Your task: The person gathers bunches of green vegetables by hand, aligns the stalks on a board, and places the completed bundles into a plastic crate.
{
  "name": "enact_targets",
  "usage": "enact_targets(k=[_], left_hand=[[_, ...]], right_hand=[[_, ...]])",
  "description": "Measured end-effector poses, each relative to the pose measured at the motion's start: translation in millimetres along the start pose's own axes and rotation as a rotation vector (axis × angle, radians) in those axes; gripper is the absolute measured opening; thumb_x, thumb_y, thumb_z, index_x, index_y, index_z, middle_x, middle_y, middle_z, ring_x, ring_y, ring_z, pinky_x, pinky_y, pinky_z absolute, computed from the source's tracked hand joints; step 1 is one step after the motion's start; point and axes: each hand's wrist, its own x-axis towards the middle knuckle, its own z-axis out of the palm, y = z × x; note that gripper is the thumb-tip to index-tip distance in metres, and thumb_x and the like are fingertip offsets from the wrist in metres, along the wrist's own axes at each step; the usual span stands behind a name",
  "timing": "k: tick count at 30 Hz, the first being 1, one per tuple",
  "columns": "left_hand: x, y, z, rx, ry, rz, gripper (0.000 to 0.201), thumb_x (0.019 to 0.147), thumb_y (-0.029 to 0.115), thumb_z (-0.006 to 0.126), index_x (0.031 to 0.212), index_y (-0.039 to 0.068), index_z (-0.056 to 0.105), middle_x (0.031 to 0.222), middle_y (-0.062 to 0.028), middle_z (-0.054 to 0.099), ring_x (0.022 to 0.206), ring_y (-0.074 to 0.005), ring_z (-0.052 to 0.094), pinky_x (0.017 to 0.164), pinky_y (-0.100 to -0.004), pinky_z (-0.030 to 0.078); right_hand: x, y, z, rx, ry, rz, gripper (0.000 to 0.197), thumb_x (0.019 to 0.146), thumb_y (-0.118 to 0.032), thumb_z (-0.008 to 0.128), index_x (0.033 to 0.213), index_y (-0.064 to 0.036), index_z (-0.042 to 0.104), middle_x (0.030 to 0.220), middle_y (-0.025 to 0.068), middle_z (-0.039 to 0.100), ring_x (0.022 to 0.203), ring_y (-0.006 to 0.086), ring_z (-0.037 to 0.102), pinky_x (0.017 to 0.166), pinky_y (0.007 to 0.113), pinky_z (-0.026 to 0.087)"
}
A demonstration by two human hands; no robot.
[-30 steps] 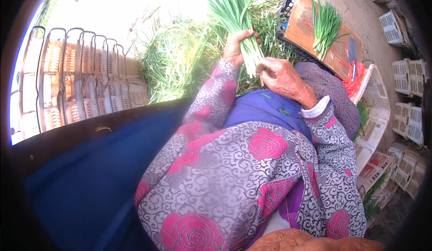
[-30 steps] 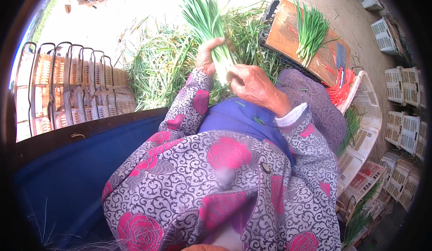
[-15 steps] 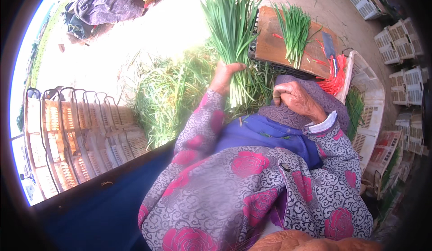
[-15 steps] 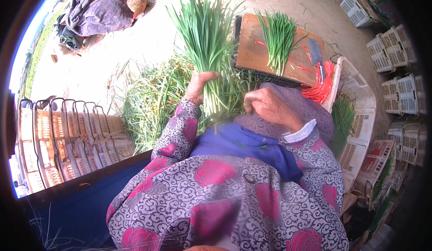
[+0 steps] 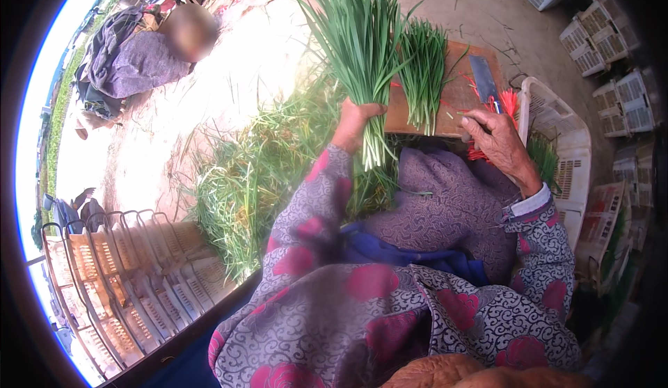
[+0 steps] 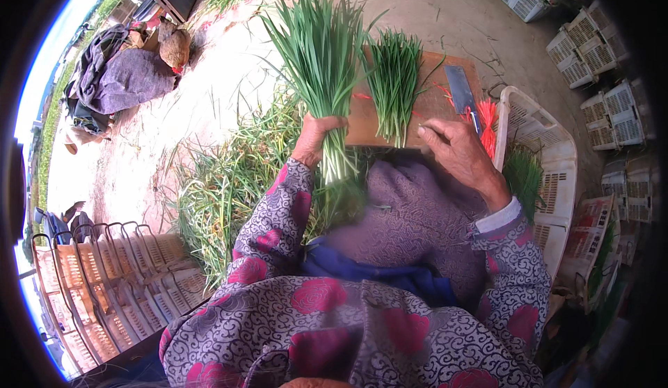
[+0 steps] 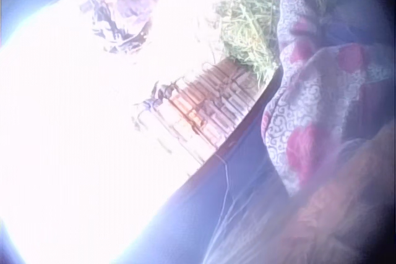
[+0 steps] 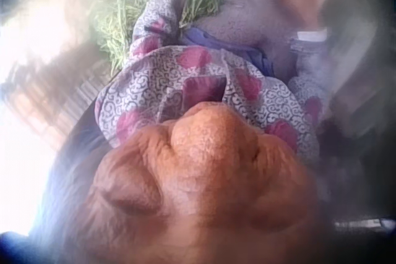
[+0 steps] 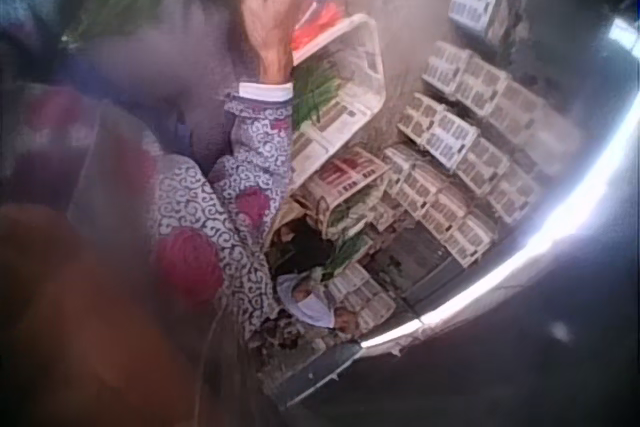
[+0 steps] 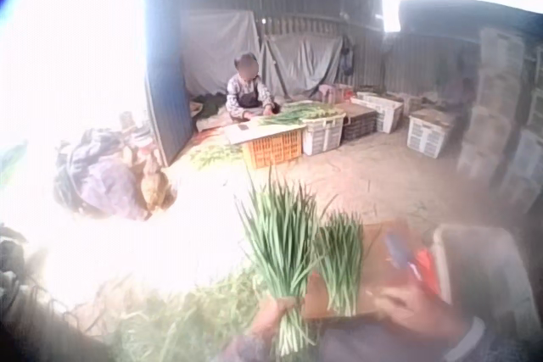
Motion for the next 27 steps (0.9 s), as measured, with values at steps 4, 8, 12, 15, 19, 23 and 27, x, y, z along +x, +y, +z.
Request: enact_targets(k=[4,8,12,15,19,23,27], left_hand=[[-17,-9,15,0.057,-0.028,-0.048,0.065,0.062,-0.013,0.071,0.123,0.0,0.054,0.108,-0.0095,0.064,0.099,-0.023,0.064,0.084,-0.036,0.056],[-20,-39,18,0.147,-0.076,0.209,0.068,0.065,-0.016,0.068,0.129,0.003,0.051,0.106,-0.0072,0.066,0.094,-0.0208,0.065,0.082,-0.0336,0.056],[-47,-9,49,0.247,-0.214,0.311,0.081,0.067,-0.016,0.067,0.14,0.005,0.04,0.11,-0.0067,0.066,0.095,-0.0197,0.064,0.083,-0.0326,0.056],[-47,-19,38,0.366,-0.299,0.344,0.065,0.07,-0.014,0.067,0.131,0.003,0.054,0.106,-0.0046,0.069,0.093,-0.0168,0.064,0.081,-0.0305,0.055],[-58,-24,49,0.29,-0.299,0.269,0.04,0.073,-0.011,0.067,0.111,0.002,0.068,0.101,-0.0028,0.072,0.09,-0.0132,0.065,0.08,-0.0295,0.055],[-65,-33,42,0.324,-0.26,0.294,0.039,0.075,-0.012,0.067,0.111,0.002,0.068,0.102,-0.0037,0.073,0.089,-0.013,0.066,0.078,-0.0287,0.055],[-68,-35,37,0.249,-0.246,0.176,0.039,0.075,-0.012,0.066,0.111,0.003,0.069,0.1,-0.0047,0.073,0.087,-0.0142,0.068,0.077,-0.0287,0.055]], right_hand=[[42,-27,-21,0.194,0.126,0.033,0.024,0.097,-0.015,0.063,0.115,0.0014,0.066,0.087,0.0039,0.068,0.072,0.0071,0.058,0.065,0.026,0.049],[95,-42,-37,0.329,0.178,-0.184,0.025,0.097,-0.014,0.062,0.117,0.0023,0.065,0.091,0.0023,0.069,0.075,0.007,0.06,0.067,0.025,0.05],[148,-49,-51,0.171,0.139,-0.309,0.029,0.092,-0.012,0.063,0.117,0.0033,0.065,0.095,0.009,0.072,0.077,0.0138,0.065,0.07,0.03,0.053],[168,-66,-58,-0.186,0.046,-0.223,0.035,0.084,-0.015,0.066,0.114,0.0032,0.066,0.095,0.0174,0.072,0.082,0.0252,0.069,0.075,0.037,0.054],[177,-36,-53,-0.496,-0.198,-0.183,0.036,0.073,-0.014,0.07,0.105,0.0021,0.07,0.094,0.0252,0.07,0.09,0.0358,0.069,0.079,0.044,0.053],[154,-20,-17,-0.639,0.041,-0.476,0.011,0.077,-0.003,0.063,0.087,0.0027,0.065,0.086,0.0222,0.066,0.083,0.0443,0.064,0.076,0.051,0.052],[163,19,5,-0.658,0.311,-0.341,0.008,0.08,-0.005,0.063,0.085,0.0007,0.064,0.085,0.0213,0.067,0.082,0.0435,0.065,0.07,0.05,0.053]])
